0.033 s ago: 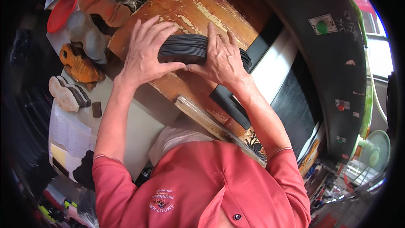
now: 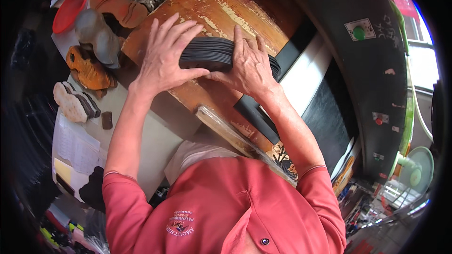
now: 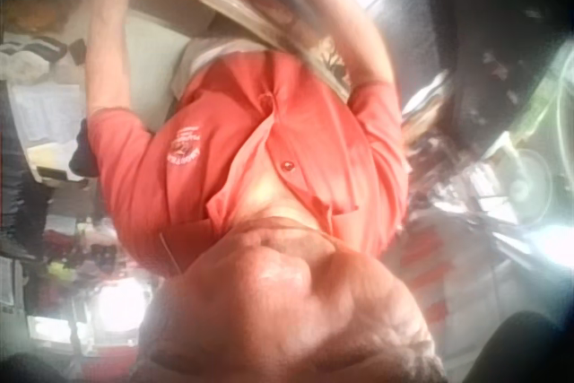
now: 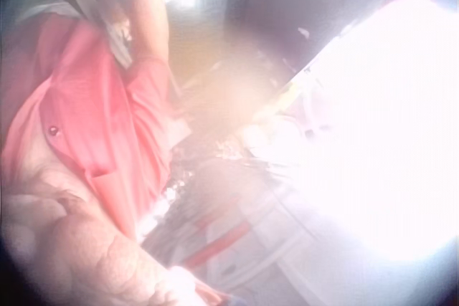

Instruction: The person stacks black shoe soles on a wooden board, then uses a green-handled sewing awl to stitch through the stacked soles. They repeat this process with different stacks of soles, then place the stitched soles into a plastic bag.

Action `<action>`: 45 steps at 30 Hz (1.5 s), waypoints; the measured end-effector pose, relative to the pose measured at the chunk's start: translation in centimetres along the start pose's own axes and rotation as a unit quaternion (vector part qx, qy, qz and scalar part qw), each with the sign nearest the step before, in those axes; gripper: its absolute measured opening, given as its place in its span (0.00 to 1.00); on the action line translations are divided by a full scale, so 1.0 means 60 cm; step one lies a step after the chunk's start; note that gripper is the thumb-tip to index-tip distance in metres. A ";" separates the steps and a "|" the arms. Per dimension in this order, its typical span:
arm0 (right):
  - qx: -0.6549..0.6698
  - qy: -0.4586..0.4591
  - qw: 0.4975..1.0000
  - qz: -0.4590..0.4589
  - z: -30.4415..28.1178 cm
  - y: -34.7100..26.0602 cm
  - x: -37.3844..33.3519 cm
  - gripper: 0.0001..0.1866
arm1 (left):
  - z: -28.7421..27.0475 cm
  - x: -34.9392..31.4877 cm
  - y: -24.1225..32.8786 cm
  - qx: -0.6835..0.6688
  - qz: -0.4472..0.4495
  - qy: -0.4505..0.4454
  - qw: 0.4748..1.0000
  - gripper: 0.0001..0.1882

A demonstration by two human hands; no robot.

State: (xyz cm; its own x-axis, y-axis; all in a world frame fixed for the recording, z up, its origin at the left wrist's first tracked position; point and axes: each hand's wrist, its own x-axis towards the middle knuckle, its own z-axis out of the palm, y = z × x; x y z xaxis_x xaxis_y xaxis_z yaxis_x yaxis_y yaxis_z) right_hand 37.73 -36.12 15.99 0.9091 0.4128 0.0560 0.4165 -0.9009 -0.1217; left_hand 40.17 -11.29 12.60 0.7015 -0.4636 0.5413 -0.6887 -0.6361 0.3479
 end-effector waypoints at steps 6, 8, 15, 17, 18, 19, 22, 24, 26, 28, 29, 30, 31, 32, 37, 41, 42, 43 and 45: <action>0.015 0.059 0.998 -0.027 0.016 0.001 -0.016 0.68 | 0.012 -0.010 0.005 -0.032 -0.039 -0.025 0.998 0.44; 0.055 0.030 0.998 -0.014 0.019 0.002 -0.012 0.58 | 0.015 -0.009 0.005 -0.023 -0.019 0.024 0.999 0.36; 0.028 0.062 0.997 -0.035 -0.022 -0.021 -0.023 0.35 | -0.025 -0.012 0.032 -0.081 -0.061 0.013 0.995 0.31; 0.074 0.050 0.996 -0.024 -0.048 -0.042 -0.047 0.37 | -0.067 -0.029 0.052 -0.114 -0.046 0.042 0.992 0.30; 0.117 0.016 0.993 0.001 -0.062 -0.052 -0.059 0.37 | -0.091 -0.042 0.065 -0.132 -0.049 0.042 0.989 0.30; 0.171 -0.025 0.985 0.030 -0.078 -0.061 -0.074 0.38 | -0.119 -0.057 0.075 -0.179 -0.074 0.051 0.980 0.28; 0.348 -0.081 0.930 0.089 -0.103 -0.101 -0.107 0.46 | -0.184 -0.113 0.124 -0.388 -0.300 0.080 0.868 0.30; 0.432 -0.105 0.895 0.051 -0.105 -0.131 -0.133 0.44 | -0.184 -0.152 0.182 -0.507 -0.314 0.238 0.767 0.30; 0.514 -0.162 0.842 0.028 -0.099 -0.163 -0.160 0.41 | -0.169 -0.194 0.248 -0.550 -0.376 0.337 0.665 0.26; 0.576 -0.219 0.788 -0.001 -0.082 -0.197 -0.185 0.37 | -0.145 -0.234 0.314 -0.523 -0.420 0.433 0.602 0.26; 0.612 -0.236 0.755 -0.030 -0.073 -0.215 -0.199 0.35 | -0.142 -0.257 0.338 -0.519 -0.412 0.463 0.589 0.26; 0.592 -0.263 0.762 -0.008 -0.064 -0.230 -0.216 0.34 | -0.142 -0.281 0.359 -0.553 -0.413 0.475 0.546 0.26; 0.587 -0.281 0.759 -0.011 -0.054 -0.248 -0.230 0.33 | -0.146 -0.306 0.379 -0.572 -0.409 0.488 0.517 0.26; 0.585 -0.294 0.755 -0.032 -0.042 -0.267 -0.238 0.32 | -0.143 -0.320 0.401 -0.524 -0.420 0.517 0.531 0.27; 0.604 -0.357 0.713 -0.009 0.002 -0.363 -0.305 0.31 | -0.175 -0.420 0.446 -0.402 -0.473 0.538 0.570 0.31; 0.588 -0.421 0.691 -0.016 0.019 -0.470 -0.323 0.36 | -0.241 -0.520 0.442 -0.392 -0.464 0.570 0.554 0.31; 0.622 -0.423 0.657 -0.052 0.021 -0.504 -0.326 0.36 | -0.269 -0.552 0.435 -0.386 -0.466 0.574 0.551 0.31; 0.663 -0.421 0.612 -0.096 0.024 -0.539 -0.329 0.37 | -0.300 -0.585 0.427 -0.385 -0.448 0.580 0.560 0.31; 0.642 -0.413 0.629 -0.147 0.037 -0.620 -0.337 0.37 | -0.364 -0.649 0.402 -0.385 -0.459 0.590 0.541 0.28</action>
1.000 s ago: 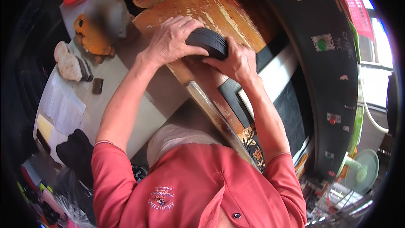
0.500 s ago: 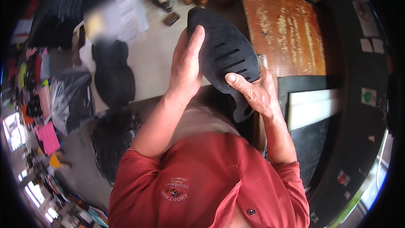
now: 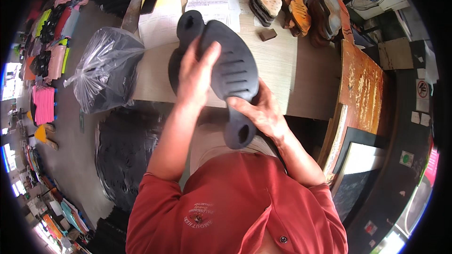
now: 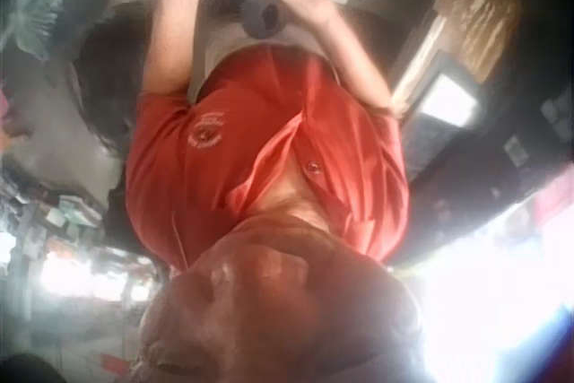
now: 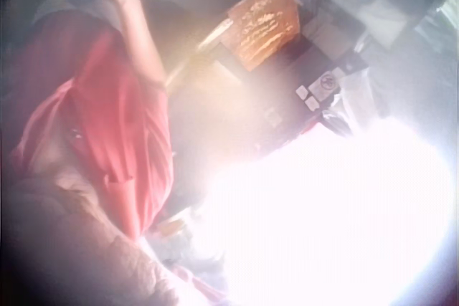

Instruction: The person stacks black shoe soles on a wooden board, then uses a green-handled sewing awl to stitch through the stacked soles. They repeat this process with different stacks of soles, then place the stitched soles into a plastic bag.

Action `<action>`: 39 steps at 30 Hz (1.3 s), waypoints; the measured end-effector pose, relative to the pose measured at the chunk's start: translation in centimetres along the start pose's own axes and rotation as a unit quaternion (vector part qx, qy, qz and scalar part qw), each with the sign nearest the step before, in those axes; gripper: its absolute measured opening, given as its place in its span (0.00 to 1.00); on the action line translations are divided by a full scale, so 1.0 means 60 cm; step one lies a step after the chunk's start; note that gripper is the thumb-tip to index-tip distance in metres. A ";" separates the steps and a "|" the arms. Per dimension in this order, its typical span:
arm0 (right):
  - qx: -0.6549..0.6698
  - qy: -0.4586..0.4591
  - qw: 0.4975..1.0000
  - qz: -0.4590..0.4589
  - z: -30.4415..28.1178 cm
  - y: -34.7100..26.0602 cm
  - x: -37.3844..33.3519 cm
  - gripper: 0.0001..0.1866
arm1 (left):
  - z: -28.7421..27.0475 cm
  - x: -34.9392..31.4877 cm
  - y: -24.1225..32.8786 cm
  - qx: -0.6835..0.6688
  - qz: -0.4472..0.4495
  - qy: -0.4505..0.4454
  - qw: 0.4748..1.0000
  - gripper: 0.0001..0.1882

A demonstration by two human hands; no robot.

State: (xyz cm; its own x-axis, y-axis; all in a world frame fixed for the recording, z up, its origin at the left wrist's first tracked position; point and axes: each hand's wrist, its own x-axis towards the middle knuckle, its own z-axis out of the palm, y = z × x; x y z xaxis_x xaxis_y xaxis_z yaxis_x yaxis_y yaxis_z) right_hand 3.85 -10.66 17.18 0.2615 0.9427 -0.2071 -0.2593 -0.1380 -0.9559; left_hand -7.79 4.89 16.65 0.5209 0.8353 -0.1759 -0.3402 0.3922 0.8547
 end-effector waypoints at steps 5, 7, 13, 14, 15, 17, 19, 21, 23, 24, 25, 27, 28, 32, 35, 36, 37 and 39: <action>-0.015 0.001 1.000 0.015 0.114 0.016 0.107 0.38 | -0.121 0.069 0.082 -0.016 -0.013 0.018 1.000 0.26; -0.021 -0.002 1.000 0.021 0.125 0.004 0.128 0.40 | -0.158 0.090 0.102 -0.038 -0.034 0.013 0.999 0.25; -0.392 -0.139 0.908 0.047 0.068 -0.124 0.184 0.50 | -0.281 0.115 0.139 0.010 -0.117 -0.111 0.987 0.25; -0.412 -0.187 0.890 0.050 0.066 -0.148 0.201 0.50 | -0.301 0.102 0.141 0.035 -0.132 -0.120 0.983 0.26; -0.466 -0.206 0.859 0.053 0.071 -0.166 0.221 0.49 | -0.318 0.091 0.141 0.078 -0.156 -0.120 0.977 0.29; -0.542 -0.282 0.789 0.070 0.087 -0.201 0.271 0.46 | -0.337 0.046 0.131 0.079 -0.176 -0.126 0.973 0.29; -0.636 -0.344 0.688 0.057 0.116 -0.221 0.323 0.43 | -0.345 0.001 0.122 0.092 -0.237 -0.127 0.959 0.29; -0.657 -0.395 0.638 0.069 0.154 -0.224 0.370 0.37 | -0.329 -0.045 0.099 0.092 -0.277 -0.124 0.948 0.30; -0.684 -0.445 0.577 0.020 0.202 -0.205 0.409 0.27 | -0.302 -0.074 0.070 0.072 -0.268 -0.127 0.952 0.29; -0.698 -0.470 0.539 0.031 0.221 -0.194 0.420 0.17 | -0.289 -0.082 0.056 0.058 -0.276 -0.122 0.952 0.28; -0.723 -0.492 0.483 0.037 0.242 -0.179 0.434 0.14 | -0.279 -0.082 0.042 0.061 -0.262 -0.127 0.955 0.27; -0.750 -0.513 0.416 0.036 0.262 -0.155 0.450 0.11 | -0.264 -0.081 0.019 0.066 -0.247 -0.127 0.958 0.26; -0.753 -0.515 0.409 0.018 0.265 -0.143 0.456 0.11 | -0.261 -0.080 0.011 0.065 -0.257 -0.115 0.957 0.25; -0.728 -0.500 0.467 -0.049 0.233 -0.099 0.460 0.15 | -0.266 -0.071 0.002 0.110 -0.271 -0.096 0.951 0.22; -0.624 -0.393 0.625 -0.256 0.185 -0.079 0.434 0.24 | -0.285 -0.056 0.023 0.333 -0.233 -0.159 0.900 0.23; -0.588 -0.343 0.666 -0.305 0.169 -0.076 0.423 0.26 | -0.292 -0.047 0.033 0.423 -0.206 -0.189 0.862 0.24; -0.570 -0.298 0.697 -0.316 0.156 -0.072 0.406 0.28 | -0.299 -0.041 0.045 0.442 -0.194 -0.189 0.855 0.26; -0.525 -0.217 0.759 -0.317 0.135 -0.065 0.370 0.32 | -0.313 -0.030 0.072 0.484 -0.180 -0.189 0.835 0.29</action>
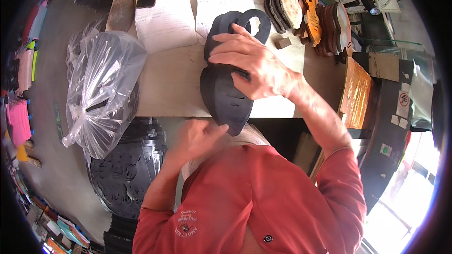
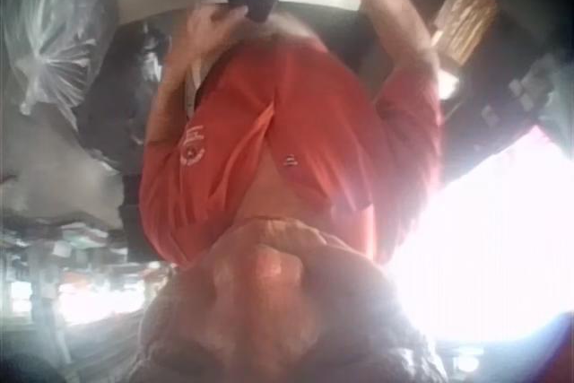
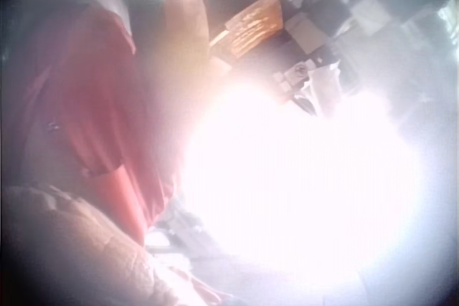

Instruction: The person stacks black shoe soles on a wooden board, then uses a green-handled sewing awl to stitch through the stacked soles. They repeat this process with different stacks of soles, then place the stitched soles into a plastic bag.

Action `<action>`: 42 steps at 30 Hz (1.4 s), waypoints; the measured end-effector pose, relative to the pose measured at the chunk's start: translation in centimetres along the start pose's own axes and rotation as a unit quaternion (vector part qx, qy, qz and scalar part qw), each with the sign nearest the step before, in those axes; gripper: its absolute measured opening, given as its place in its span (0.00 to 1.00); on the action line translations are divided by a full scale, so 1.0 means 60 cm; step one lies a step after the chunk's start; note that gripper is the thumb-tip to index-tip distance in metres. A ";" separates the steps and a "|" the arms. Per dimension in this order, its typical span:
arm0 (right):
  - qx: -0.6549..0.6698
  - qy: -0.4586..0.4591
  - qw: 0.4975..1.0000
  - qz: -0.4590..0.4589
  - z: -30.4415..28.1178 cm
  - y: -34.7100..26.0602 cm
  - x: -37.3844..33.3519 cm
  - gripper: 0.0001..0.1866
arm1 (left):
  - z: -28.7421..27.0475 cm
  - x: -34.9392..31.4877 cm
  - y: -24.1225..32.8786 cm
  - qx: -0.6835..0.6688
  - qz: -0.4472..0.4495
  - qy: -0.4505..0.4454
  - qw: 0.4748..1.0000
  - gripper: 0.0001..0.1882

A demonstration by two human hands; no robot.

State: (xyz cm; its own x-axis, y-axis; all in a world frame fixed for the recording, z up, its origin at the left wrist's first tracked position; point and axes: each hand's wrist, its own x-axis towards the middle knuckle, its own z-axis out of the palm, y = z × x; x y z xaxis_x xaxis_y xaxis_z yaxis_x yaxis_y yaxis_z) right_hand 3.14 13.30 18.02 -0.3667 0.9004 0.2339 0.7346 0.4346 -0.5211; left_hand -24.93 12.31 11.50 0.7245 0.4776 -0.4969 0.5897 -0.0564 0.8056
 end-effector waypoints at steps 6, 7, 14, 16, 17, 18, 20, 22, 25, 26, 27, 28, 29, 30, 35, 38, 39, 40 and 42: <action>-0.020 0.263 0.950 0.167 0.044 0.004 -0.081 0.29 | -0.054 0.062 0.002 -0.158 0.025 0.167 0.973 0.17; -0.029 0.320 0.917 0.236 0.067 0.011 -0.084 0.29 | -0.046 0.082 0.006 -0.152 0.080 0.189 0.967 0.22; 0.357 0.392 0.759 0.378 0.149 0.083 -0.065 0.32 | -0.041 0.237 0.049 -0.100 0.108 0.202 0.968 0.44; 0.277 0.344 0.807 0.392 0.149 0.069 -0.059 0.30 | -0.032 0.250 0.054 -0.100 0.127 0.193 0.968 0.46; 0.167 0.307 0.846 0.403 0.149 0.059 -0.056 0.30 | -0.028 0.254 0.055 -0.073 0.141 0.195 0.968 0.46; 0.106 0.267 0.873 0.394 0.150 0.051 -0.050 0.31 | -0.025 0.253 0.053 -0.059 0.099 0.170 0.979 0.46; 0.142 0.275 0.873 0.378 0.148 0.040 -0.042 0.32 | -0.021 0.259 0.052 -0.090 0.130 0.169 0.973 0.46; 0.176 0.285 0.875 0.349 0.139 0.039 -0.037 0.35 | -0.022 0.267 0.048 -0.124 0.149 0.161 0.968 0.46; 0.098 0.237 0.881 0.397 0.113 0.060 -0.033 0.38 | -0.028 0.280 0.041 -0.180 0.152 0.170 0.957 0.46; 0.151 0.291 0.869 0.370 0.102 0.077 -0.028 0.41 | -0.029 0.283 0.039 -0.142 0.166 0.193 0.956 0.44; 0.168 0.335 0.861 0.342 0.094 0.095 -0.020 0.40 | -0.029 0.283 0.036 -0.099 0.160 0.200 0.962 0.44; 0.189 0.295 0.858 0.376 0.087 0.114 -0.016 0.38 | -0.027 0.281 0.034 -0.055 0.156 0.206 0.964 0.43; 0.197 0.266 0.862 0.385 0.087 0.128 -0.011 0.36 | -0.027 0.277 0.033 -0.010 0.153 0.213 0.965 0.43; 0.166 0.230 0.878 0.386 0.092 0.137 -0.010 0.31 | -0.022 0.275 0.034 0.033 0.183 0.265 0.946 0.41; -0.002 0.296 0.910 0.291 0.165 0.128 0.013 0.35 | -0.026 0.267 0.042 -0.023 0.159 0.201 0.966 0.42; 0.206 0.273 0.858 0.383 0.153 0.118 -0.007 0.39 | -0.028 0.272 0.038 0.008 0.120 0.209 0.970 0.44; 0.221 0.309 0.854 0.354 0.144 0.111 -0.016 0.41 | -0.021 0.273 0.033 -0.119 0.109 0.208 0.965 0.44; 0.260 0.277 0.834 0.400 0.137 0.097 -0.030 0.42 | -0.018 0.277 0.027 -0.187 0.111 0.189 0.957 0.43; 0.303 0.235 0.802 0.457 0.134 0.064 -0.052 0.44 | -0.007 0.284 0.011 -0.288 0.123 0.180 0.932 0.43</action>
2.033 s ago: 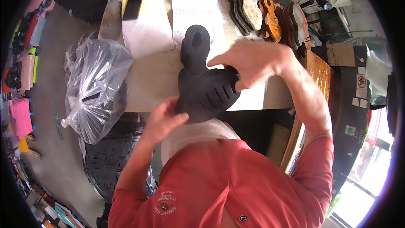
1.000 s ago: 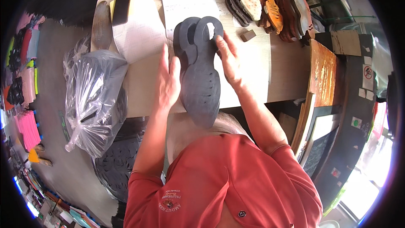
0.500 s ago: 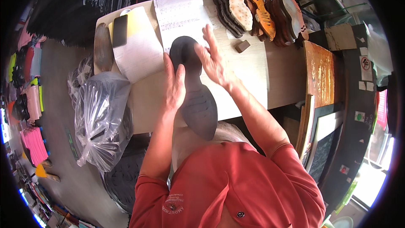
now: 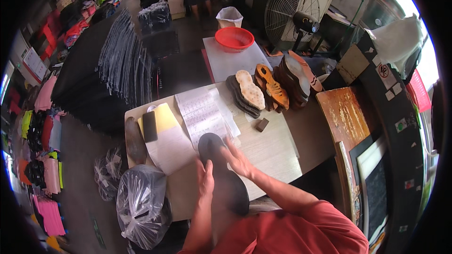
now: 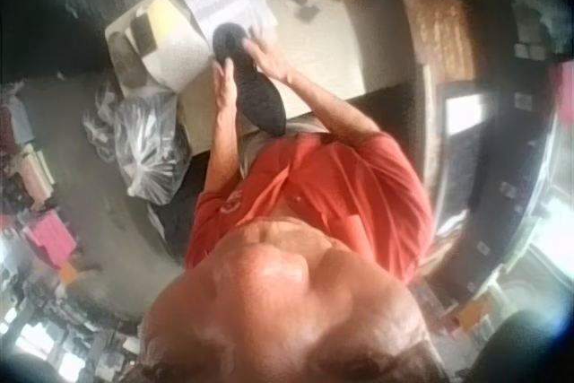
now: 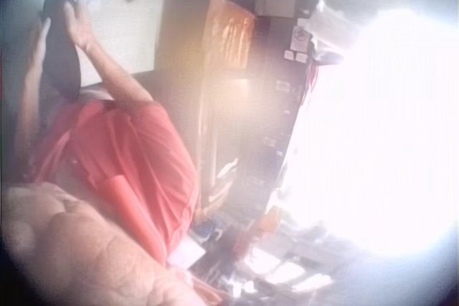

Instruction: The person stacks black shoe soles on a wooden board, then uses a green-handled sewing awl to stitch through the stacked soles. They repeat this process with different stacks of soles, then place the stitched soles into a plastic bag.

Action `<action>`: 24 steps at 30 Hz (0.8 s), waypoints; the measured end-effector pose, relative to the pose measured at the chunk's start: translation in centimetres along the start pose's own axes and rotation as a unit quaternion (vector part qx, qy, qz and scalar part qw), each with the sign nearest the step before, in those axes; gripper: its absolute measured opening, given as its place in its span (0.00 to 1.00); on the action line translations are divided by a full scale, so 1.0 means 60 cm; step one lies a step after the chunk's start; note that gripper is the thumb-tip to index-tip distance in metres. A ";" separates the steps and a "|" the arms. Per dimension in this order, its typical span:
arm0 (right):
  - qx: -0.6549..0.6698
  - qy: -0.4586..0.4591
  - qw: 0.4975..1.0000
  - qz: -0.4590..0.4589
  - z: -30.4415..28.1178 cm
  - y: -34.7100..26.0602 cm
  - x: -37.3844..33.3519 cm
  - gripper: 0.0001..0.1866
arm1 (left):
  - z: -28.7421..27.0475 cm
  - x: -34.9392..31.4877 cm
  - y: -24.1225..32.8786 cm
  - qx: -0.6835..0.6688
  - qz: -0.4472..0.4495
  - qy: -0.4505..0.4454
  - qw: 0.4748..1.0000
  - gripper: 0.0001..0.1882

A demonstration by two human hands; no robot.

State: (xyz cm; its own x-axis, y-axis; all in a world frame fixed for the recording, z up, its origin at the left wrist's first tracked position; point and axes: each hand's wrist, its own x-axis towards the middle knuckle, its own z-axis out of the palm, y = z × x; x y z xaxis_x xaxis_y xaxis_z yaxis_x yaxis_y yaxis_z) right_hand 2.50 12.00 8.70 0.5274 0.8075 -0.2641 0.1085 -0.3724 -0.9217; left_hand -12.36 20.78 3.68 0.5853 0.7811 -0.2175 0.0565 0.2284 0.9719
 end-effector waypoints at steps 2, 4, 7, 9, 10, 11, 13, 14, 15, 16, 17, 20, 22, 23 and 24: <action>0.073 -0.040 0.996 -0.034 0.009 0.001 -0.033 0.45 | -0.003 0.003 -0.018 -0.038 0.006 -0.037 0.999 0.42; 0.110 -0.084 0.990 -0.038 0.013 0.006 -0.051 0.54 | -0.007 0.006 -0.030 -0.061 0.010 -0.081 0.995 0.41; 0.061 -0.067 0.996 -0.010 0.022 0.012 -0.054 0.53 | -0.013 0.009 -0.030 -0.079 0.018 -0.124 0.989 0.39; 0.066 -0.063 0.996 -0.012 0.025 0.012 -0.048 0.52 | -0.014 0.009 -0.019 -0.084 0.022 -0.128 0.988 0.39; 0.059 -0.055 0.997 -0.010 0.026 0.011 -0.046 0.52 | -0.014 0.008 -0.011 -0.086 0.025 -0.113 0.990 0.37; 0.083 -0.055 0.995 -0.018 0.024 0.007 -0.046 0.51 | -0.013 0.008 -0.002 -0.052 0.030 -0.106 0.993 0.35; 0.101 -0.050 0.993 0.014 0.010 -0.007 -0.054 0.50 | -0.017 0.007 0.019 0.017 0.040 -0.091 0.995 0.33; 0.150 -0.046 0.988 -0.012 -0.007 -0.018 -0.062 0.48 | -0.019 0.005 0.029 0.020 0.045 -0.080 0.996 0.33; 0.189 -0.039 0.981 -0.011 -0.030 -0.030 -0.076 0.47 | -0.020 0.003 0.039 0.021 0.047 -0.070 0.996 0.34; 0.220 -0.028 0.975 0.002 -0.058 -0.045 -0.093 0.45 | -0.019 -0.010 0.044 0.003 0.009 0.020 1.000 0.35; 0.286 -0.092 0.952 -0.054 -0.096 -0.062 -0.112 0.44 | -0.018 -0.023 0.048 -0.017 -0.030 0.109 0.993 0.35; 0.386 -0.257 0.860 -0.216 -0.233 -0.124 -0.185 0.43 | -0.021 -0.059 0.062 0.066 -0.001 0.194 0.979 0.36; 0.336 -0.334 0.798 -0.372 -0.320 -0.164 -0.250 0.44 | -0.020 -0.072 0.073 0.094 0.045 0.203 0.974 0.34; 0.304 -0.352 0.762 -0.451 -0.346 -0.182 -0.281 0.45 | -0.016 -0.077 0.079 0.093 0.051 0.220 0.970 0.34; 0.329 -0.371 0.727 -0.476 -0.372 -0.198 -0.311 0.45 | -0.007 -0.080 0.086 0.104 0.070 0.238 0.963 0.33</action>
State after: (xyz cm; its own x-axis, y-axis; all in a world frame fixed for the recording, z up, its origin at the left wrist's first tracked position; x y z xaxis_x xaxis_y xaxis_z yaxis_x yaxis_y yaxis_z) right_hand 10.18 -8.87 30.93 -0.1479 0.6714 0.7262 -0.4279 0.6185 -0.6591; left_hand -15.21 18.48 9.69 0.1639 0.9852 -0.0507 0.1941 0.0182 0.9808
